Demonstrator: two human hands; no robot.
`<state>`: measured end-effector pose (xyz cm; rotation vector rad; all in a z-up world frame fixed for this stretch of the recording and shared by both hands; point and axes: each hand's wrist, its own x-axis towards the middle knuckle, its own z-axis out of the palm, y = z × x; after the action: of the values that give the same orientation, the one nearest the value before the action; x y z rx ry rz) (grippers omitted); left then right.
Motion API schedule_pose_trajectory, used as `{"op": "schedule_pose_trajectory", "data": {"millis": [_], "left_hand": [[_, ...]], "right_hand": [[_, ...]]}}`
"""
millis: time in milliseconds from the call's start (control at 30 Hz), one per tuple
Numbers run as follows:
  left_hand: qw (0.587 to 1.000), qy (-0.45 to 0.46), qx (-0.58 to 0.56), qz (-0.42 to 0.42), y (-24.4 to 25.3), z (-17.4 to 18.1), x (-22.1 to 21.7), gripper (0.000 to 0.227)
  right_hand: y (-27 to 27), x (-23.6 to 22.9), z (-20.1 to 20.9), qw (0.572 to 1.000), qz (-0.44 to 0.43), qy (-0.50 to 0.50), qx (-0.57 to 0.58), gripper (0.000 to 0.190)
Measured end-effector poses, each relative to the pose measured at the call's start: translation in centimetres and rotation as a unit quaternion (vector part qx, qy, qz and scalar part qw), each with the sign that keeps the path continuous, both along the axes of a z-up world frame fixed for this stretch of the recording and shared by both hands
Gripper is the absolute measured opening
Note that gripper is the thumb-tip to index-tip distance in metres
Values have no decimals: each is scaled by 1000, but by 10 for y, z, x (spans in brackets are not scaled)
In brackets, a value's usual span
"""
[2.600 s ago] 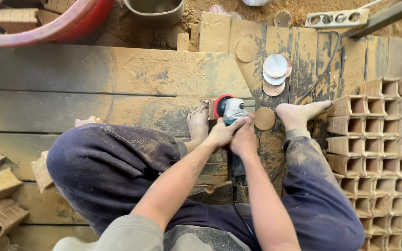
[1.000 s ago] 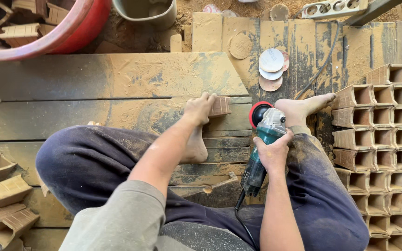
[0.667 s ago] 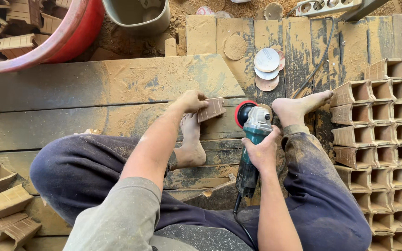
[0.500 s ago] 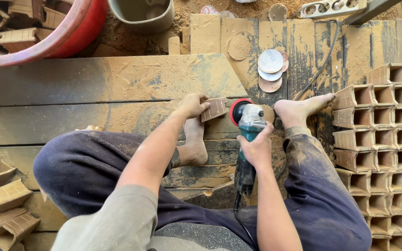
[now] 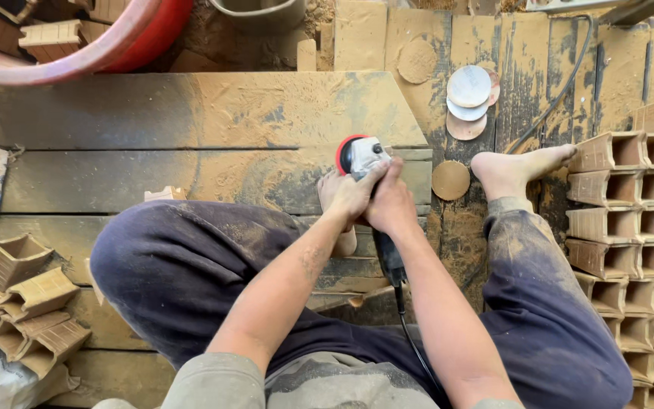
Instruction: The person sands small wooden planter-like objects using a power sander while sitting on a wooden platform.
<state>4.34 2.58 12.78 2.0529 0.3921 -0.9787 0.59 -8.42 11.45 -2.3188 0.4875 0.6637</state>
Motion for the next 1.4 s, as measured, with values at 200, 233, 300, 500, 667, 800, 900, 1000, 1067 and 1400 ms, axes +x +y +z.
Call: {"op": "schedule_pose_trajectory", "data": {"millis": [200, 233, 300, 500, 667, 800, 900, 1000, 1067, 1400], "left_hand": [[977, 88, -185, 64, -51, -12, 2, 120], [976, 91, -185, 67, -46, -7, 3, 120], [973, 69, -209, 61, -42, 1, 4, 95], [972, 47, -199, 112, -5, -48, -2, 87], [966, 65, -238, 80, -44, -29, -8, 94], [966, 80, -232, 83, -42, -29, -12, 100], [964, 63, -231, 118, -24, -49, -17, 93], [962, 25, -248, 113, -23, -98, -16, 82], [962, 38, -254, 98, -30, -63, -21, 79], [946, 17, -283, 158, -10, -93, -35, 55]], "right_hand": [[-44, -6, -22, 996, -86, -20, -17, 85], [-36, -4, -17, 996, -84, -17, -18, 85], [-24, -2, -6, 997, -43, 0, -59, 84], [10, -2, 13, 999, -31, 4, -10, 81], [-30, -15, -11, 996, -82, -11, -43, 83], [-14, -16, 12, 995, -94, -7, -26, 85], [7, -17, 5, 999, -43, 2, -24, 86], [-2, -22, -11, 998, 6, 13, -63, 88], [-15, -25, -14, 998, -34, 11, -55, 87], [19, -27, 11, 1000, -11, 7, -27, 81]]}}
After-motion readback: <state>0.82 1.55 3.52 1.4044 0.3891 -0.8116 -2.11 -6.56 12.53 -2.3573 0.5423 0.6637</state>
